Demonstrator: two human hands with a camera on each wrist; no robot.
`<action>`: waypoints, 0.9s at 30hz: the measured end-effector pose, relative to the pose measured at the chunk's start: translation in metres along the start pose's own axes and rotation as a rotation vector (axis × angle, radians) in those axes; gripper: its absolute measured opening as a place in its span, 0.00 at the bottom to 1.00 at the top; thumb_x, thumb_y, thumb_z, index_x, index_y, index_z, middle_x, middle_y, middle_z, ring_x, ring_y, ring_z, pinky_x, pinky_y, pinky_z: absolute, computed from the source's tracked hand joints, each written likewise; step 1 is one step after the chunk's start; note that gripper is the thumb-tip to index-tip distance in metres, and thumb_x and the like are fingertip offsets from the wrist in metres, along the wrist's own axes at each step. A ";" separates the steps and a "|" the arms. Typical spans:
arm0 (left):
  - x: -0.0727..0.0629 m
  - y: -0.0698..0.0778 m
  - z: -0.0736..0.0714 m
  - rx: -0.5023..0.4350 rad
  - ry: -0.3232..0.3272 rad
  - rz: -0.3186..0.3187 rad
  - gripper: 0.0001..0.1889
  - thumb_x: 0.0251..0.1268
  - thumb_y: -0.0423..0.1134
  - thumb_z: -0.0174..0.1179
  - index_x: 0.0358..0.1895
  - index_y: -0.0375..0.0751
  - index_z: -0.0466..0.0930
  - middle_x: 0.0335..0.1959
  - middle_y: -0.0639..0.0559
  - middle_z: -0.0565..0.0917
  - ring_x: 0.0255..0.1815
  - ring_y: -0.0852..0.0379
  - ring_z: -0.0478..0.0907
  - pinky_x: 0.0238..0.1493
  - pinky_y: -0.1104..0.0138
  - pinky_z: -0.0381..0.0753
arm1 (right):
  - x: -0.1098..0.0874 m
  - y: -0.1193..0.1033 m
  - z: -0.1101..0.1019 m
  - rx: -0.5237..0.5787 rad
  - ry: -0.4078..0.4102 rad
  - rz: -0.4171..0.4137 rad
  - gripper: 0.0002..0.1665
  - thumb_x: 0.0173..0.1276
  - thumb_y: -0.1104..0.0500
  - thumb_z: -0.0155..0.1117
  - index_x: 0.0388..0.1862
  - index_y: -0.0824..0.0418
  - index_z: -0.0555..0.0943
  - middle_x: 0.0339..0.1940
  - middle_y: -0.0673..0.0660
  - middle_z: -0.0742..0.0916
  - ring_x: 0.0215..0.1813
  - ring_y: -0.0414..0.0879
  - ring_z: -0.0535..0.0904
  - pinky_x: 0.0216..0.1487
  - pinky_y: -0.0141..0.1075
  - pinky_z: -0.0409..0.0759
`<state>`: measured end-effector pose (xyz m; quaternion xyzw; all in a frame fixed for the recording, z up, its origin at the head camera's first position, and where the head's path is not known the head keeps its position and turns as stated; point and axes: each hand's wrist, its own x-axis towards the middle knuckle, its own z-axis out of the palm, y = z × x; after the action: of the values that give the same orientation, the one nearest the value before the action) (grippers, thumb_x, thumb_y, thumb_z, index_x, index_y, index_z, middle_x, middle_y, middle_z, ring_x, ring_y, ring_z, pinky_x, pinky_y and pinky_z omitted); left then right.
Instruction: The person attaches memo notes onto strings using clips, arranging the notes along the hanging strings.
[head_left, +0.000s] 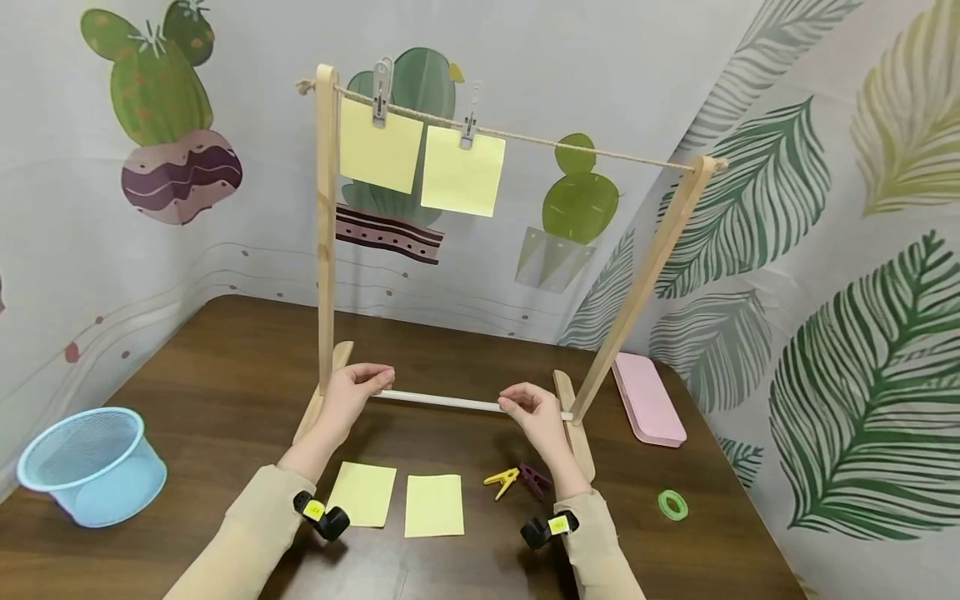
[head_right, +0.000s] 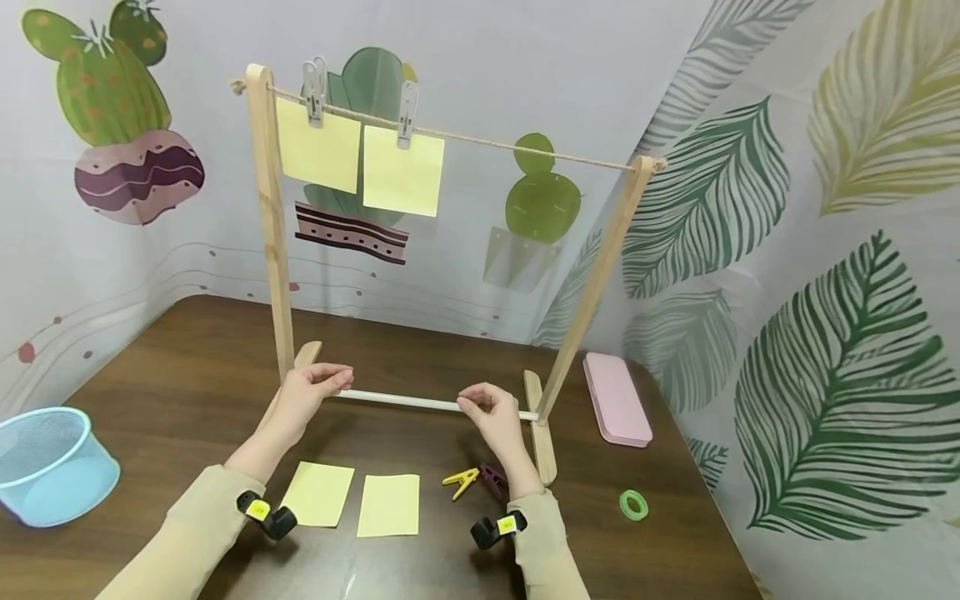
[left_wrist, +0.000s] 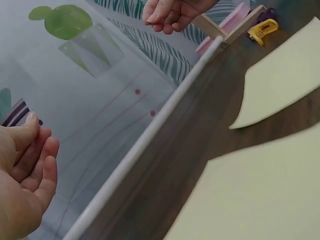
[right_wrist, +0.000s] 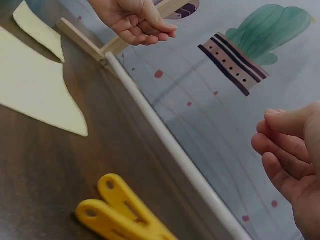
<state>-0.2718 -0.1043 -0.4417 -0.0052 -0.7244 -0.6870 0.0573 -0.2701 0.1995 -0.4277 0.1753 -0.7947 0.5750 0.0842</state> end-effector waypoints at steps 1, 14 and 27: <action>-0.001 -0.002 -0.001 0.007 -0.003 -0.003 0.21 0.68 0.37 0.62 0.53 0.20 0.77 0.36 0.48 0.89 0.34 0.67 0.83 0.42 0.74 0.80 | -0.002 -0.003 0.000 -0.006 -0.021 0.009 0.08 0.64 0.71 0.66 0.38 0.78 0.81 0.34 0.73 0.86 0.32 0.33 0.81 0.37 0.25 0.78; -0.011 -0.013 -0.013 0.291 -0.219 0.028 0.18 0.64 0.38 0.66 0.52 0.29 0.82 0.48 0.38 0.86 0.47 0.51 0.83 0.47 0.64 0.79 | -0.007 0.019 -0.010 -0.182 -0.420 0.032 0.20 0.63 0.61 0.71 0.50 0.70 0.80 0.45 0.65 0.87 0.45 0.49 0.83 0.48 0.33 0.80; -0.012 -0.008 -0.026 0.441 -0.638 0.112 0.23 0.56 0.34 0.71 0.53 0.24 0.78 0.44 0.35 0.85 0.44 0.45 0.83 0.46 0.60 0.83 | -0.008 0.021 -0.021 -0.267 -0.700 -0.002 0.33 0.54 0.59 0.77 0.58 0.66 0.78 0.55 0.60 0.86 0.60 0.53 0.79 0.64 0.43 0.74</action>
<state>-0.2584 -0.1300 -0.4498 -0.2454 -0.8348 -0.4744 -0.1335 -0.2721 0.2269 -0.4424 0.3493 -0.8434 0.3713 -0.1698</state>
